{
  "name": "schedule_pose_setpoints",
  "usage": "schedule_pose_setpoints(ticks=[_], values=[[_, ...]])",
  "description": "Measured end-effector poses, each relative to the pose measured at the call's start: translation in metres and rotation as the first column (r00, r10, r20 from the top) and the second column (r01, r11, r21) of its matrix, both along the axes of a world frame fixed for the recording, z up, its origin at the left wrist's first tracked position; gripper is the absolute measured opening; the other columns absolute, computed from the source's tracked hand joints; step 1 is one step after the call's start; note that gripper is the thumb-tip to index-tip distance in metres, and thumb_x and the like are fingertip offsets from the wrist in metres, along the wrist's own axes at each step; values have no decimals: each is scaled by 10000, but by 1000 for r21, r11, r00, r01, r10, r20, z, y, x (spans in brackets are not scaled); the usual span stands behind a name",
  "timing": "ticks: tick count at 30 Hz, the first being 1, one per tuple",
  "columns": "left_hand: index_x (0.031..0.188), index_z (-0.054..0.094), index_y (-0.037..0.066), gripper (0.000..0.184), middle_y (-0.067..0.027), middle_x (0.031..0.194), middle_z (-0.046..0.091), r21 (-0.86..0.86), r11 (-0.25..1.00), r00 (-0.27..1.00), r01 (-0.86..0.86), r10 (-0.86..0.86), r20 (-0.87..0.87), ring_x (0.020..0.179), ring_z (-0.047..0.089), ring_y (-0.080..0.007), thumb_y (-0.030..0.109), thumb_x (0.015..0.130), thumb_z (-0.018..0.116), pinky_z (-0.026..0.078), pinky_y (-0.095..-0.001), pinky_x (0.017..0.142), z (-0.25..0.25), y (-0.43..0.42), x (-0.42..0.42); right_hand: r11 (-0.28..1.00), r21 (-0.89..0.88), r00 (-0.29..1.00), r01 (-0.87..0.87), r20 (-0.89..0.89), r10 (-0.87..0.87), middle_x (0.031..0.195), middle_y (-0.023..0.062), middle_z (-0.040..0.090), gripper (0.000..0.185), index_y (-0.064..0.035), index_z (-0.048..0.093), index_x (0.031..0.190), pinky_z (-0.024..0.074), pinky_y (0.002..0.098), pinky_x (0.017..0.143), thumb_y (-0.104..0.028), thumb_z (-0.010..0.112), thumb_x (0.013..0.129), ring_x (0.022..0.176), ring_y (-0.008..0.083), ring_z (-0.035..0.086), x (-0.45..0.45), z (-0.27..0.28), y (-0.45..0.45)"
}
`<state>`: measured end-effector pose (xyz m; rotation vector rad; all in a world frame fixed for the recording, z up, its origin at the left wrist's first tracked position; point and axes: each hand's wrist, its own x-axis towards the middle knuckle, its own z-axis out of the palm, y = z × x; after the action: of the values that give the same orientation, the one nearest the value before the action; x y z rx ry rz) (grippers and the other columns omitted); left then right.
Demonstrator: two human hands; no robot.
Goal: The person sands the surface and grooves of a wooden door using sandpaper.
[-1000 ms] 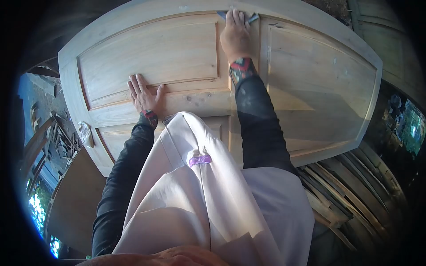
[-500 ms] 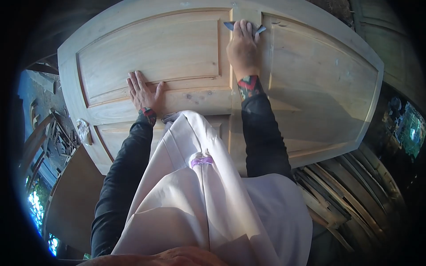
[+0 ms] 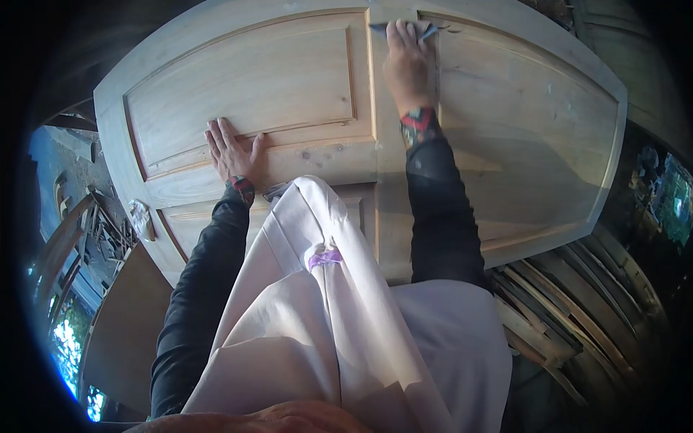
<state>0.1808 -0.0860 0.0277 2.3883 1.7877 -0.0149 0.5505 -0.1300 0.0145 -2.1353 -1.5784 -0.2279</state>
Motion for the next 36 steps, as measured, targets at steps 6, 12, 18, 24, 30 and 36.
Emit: schedule_pose_setpoints(ticks=[6,12,18,24,30,36], values=[[1485,225,47,1003,-179,1554,173,-2,1000,1000,-4,4,11,1442,119,-359,651,773,591,157,-482,1147,0,1,2,978,-138,986,157,76,-148,1260,155,582,402,-21,550,1228,398,433,998,-6,495,830,1228,296,510,30,9,44],[1488,220,52,1008,-176,1558,164,-23,1000,1000,-16,16,22,1443,114,-357,654,769,592,149,-494,1145,4,1,4,982,-162,995,102,18,-100,1343,117,532,413,-47,521,1286,347,483,1035,-90,436,884,1272,294,471,-21,9,-22],[1487,222,51,992,-181,1556,165,-17,1000,1000,-17,17,12,1443,114,-359,635,776,594,141,-484,1148,7,2,5,883,-83,887,462,54,-459,1067,149,647,244,-50,616,1066,467,474,852,-131,482,879,1026,309,603,112,-91,80],[1484,232,47,982,-184,1554,170,-23,1000,1000,-7,7,9,1443,110,-359,620,776,600,136,-472,1152,7,2,7,951,90,948,-295,-96,303,1177,131,606,333,-52,604,1141,395,443,978,-111,447,853,1179,275,515,-121,-6,165],[1488,215,46,993,-184,1554,169,-40,999,1000,-23,23,19,1445,109,-351,621,776,600,133,-472,1152,8,1,6,993,-47,989,109,108,-103,847,160,637,262,-67,619,1084,522,441,626,-106,495,857,788,340,631,103,-48,86],[1486,216,38,996,-175,1557,165,-43,999,1000,-22,22,7,1445,108,-352,620,775,603,141,-478,1150,7,3,9,796,-530,956,293,165,-242,912,169,653,222,-26,693,848,518,420,657,-157,514,859,821,298,650,81,-18,101]])
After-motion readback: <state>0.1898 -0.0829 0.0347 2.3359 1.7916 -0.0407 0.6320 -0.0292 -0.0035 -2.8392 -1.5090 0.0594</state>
